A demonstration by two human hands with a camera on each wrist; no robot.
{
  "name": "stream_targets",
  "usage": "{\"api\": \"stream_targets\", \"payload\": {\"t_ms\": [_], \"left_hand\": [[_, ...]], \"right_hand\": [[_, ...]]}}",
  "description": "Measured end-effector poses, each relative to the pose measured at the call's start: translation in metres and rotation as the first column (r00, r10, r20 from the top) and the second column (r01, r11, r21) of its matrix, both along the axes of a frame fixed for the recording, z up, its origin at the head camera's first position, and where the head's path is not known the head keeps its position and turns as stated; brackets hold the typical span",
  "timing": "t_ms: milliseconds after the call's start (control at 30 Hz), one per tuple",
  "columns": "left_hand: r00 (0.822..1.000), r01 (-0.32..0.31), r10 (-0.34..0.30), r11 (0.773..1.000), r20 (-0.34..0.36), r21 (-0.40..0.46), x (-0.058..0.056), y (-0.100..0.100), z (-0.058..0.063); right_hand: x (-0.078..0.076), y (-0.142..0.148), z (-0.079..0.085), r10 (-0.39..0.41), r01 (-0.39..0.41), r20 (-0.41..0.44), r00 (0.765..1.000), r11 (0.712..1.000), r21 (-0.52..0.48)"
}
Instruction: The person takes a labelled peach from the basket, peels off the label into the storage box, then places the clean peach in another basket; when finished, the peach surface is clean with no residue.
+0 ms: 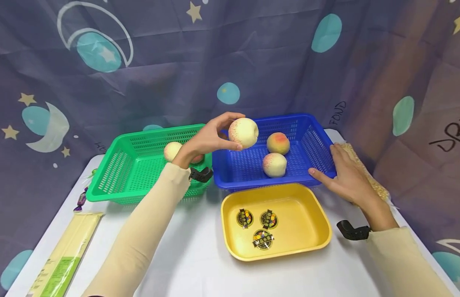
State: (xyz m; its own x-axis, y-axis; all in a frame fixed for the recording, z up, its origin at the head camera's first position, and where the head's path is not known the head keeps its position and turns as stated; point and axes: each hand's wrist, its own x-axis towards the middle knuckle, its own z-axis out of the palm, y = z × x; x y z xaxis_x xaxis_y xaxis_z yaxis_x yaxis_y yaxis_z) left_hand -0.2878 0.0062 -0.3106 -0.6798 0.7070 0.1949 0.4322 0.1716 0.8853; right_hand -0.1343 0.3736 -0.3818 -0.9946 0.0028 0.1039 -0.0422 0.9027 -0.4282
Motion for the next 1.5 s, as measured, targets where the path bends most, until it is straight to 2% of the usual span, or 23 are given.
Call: {"api": "stream_targets", "payload": {"t_ms": [167, 300, 400, 467, 633, 767, 933, 1133, 1500], "left_hand": [[0.999, -0.007, 0.007, 1.0, 0.035, 0.006, -0.021, 0.026, -0.012], [0.995, -0.012, 0.013, 1.0, 0.095, -0.005, -0.032, 0.042, -0.025], [0.989, -0.053, 0.058, 0.998, 0.138, -0.04, -0.037, 0.049, -0.035], [0.984, -0.088, 0.101, 0.992, 0.146, -0.093, -0.039, 0.053, -0.041], [0.975, -0.139, 0.171, 0.968, 0.139, -0.21, -0.044, 0.061, -0.053], [0.971, -0.153, 0.193, 0.955, 0.141, -0.255, -0.045, 0.064, -0.058], [0.967, -0.154, 0.202, 0.947, 0.153, -0.281, -0.044, 0.069, -0.063], [0.971, -0.15, 0.197, 0.942, 0.134, -0.299, -0.044, 0.076, -0.067], [0.965, -0.159, 0.217, 0.932, 0.147, -0.327, -0.047, 0.082, -0.067]], "right_hand": [[-0.001, -0.002, 0.001, 0.007, -0.007, 0.024, 1.0, 1.0, -0.004], [-0.002, -0.005, 0.0, 0.008, -0.008, 0.033, 0.999, 1.0, -0.002], [-0.003, -0.007, 0.0, 0.012, -0.012, 0.031, 0.999, 1.0, -0.005], [-0.004, -0.007, 0.0, 0.014, -0.014, 0.029, 0.999, 1.0, -0.008], [-0.004, -0.009, 0.0, 0.009, -0.008, 0.034, 0.999, 1.0, -0.01], [-0.002, -0.008, 0.0, 0.006, -0.006, 0.033, 0.999, 1.0, -0.007], [0.0, -0.007, 0.0, 0.009, -0.009, 0.036, 0.999, 1.0, -0.012], [0.002, -0.004, 0.001, 0.0, 0.0, 0.042, 0.999, 1.0, -0.005], [0.004, -0.002, 0.002, -0.014, 0.014, 0.048, 0.999, 1.0, 0.002]]}}
